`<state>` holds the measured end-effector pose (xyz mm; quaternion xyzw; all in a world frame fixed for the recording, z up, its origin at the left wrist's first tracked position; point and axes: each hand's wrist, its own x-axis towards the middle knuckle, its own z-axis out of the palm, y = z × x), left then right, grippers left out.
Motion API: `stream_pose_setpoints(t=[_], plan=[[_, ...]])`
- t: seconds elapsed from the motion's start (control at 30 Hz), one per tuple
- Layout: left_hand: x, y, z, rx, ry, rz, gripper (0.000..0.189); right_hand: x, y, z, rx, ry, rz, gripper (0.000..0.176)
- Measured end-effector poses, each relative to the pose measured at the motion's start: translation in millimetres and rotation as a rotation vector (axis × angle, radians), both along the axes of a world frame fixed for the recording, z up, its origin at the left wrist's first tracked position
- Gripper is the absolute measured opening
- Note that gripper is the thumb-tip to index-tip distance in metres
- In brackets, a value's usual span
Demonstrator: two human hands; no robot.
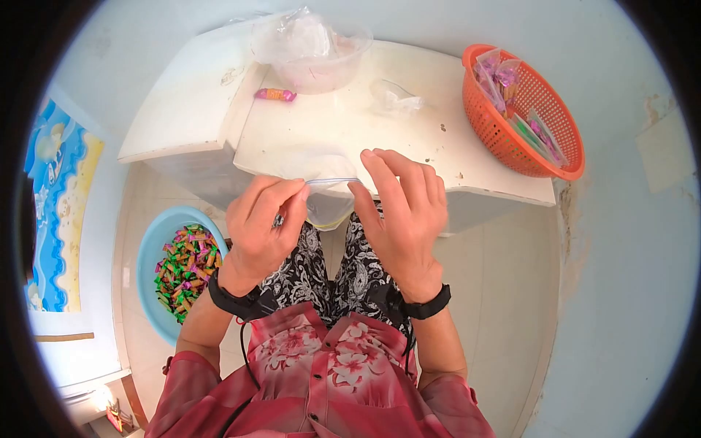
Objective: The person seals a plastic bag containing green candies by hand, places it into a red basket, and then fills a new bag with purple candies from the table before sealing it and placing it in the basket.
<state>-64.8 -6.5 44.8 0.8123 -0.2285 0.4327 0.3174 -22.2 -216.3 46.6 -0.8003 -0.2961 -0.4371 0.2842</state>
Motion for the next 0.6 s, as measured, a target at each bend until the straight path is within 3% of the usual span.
stream_pose_setpoints(t=[0.23,0.33,0.43,0.6], plan=[[14.4,-0.7,-14.3,-0.033,-0.062,-0.004,0.024,-3.8,2.1,-25.8,-0.024,0.281,-0.066,0.036],[28.2,2.9,-15.6,0.015,-0.164,0.038,0.026,7.2,-0.5,-35.3,0.134,0.223,-0.045,0.031],[50.4,10.0,-26.0,0.083,-0.227,0.047,0.027,28.0,-1.6,-42.3,0.139,0.061,0.022,0.03],[64.7,16.9,-56.4,0.201,-0.063,0.057,0.023,42.6,-5.7,-67.9,0.06,0.064,0.01,0.023]])
